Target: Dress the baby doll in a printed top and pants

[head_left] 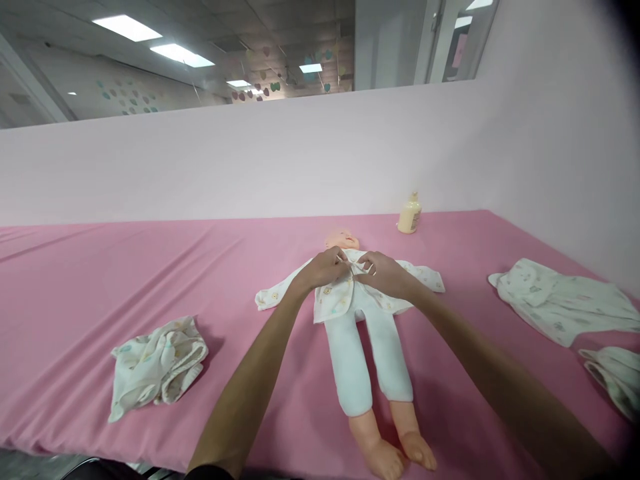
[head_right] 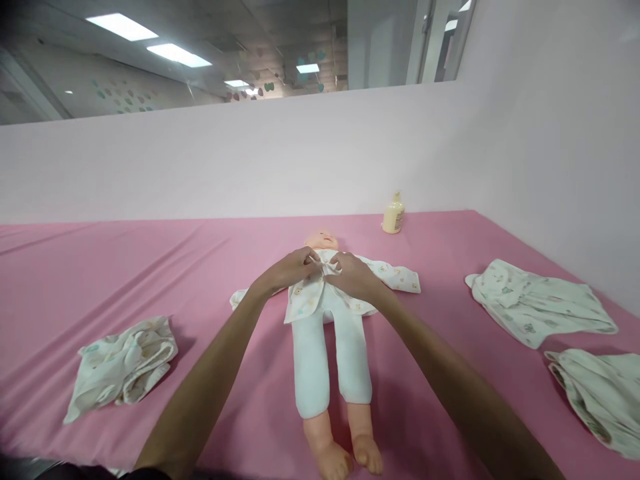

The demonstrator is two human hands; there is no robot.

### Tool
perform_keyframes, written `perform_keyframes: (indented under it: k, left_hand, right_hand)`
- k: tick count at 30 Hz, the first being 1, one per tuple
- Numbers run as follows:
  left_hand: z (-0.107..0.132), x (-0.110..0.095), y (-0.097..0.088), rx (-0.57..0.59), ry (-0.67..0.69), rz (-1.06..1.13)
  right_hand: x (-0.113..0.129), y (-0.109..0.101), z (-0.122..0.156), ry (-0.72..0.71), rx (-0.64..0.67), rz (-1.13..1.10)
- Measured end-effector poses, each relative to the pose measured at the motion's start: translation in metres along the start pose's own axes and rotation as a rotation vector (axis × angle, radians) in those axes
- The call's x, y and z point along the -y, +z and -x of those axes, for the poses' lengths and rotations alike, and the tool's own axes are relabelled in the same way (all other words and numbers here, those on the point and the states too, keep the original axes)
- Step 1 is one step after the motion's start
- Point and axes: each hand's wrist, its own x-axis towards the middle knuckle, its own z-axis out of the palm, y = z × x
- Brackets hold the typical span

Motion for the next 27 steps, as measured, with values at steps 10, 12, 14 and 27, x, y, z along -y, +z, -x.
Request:
perform_keyframes:
  k: [10,12,14,27]
  left_hand:
    - [0.031,-0.023,0.016,0.034,-0.006,-0.473]
    - [0.033,-0.026,0.022,-0.001,-0.015,-0.543]
    - [0.033,-0.026,0.027,-0.026,-0.016,-0.571]
    - [0.032,0.0,0.039,-0.194,0.047,-0.532]
  right_hand:
    - [0.032,-0.022,0.04,-0.076,0.056,0.455]
    - [0.032,-0.022,0.044,-0.083,0.162,0.531]
    - [0.03,-0.019,0.045,-0.082,0.233,0.593]
    - [0.005,-0.008,0.015,-0.071,0.027,0.359]
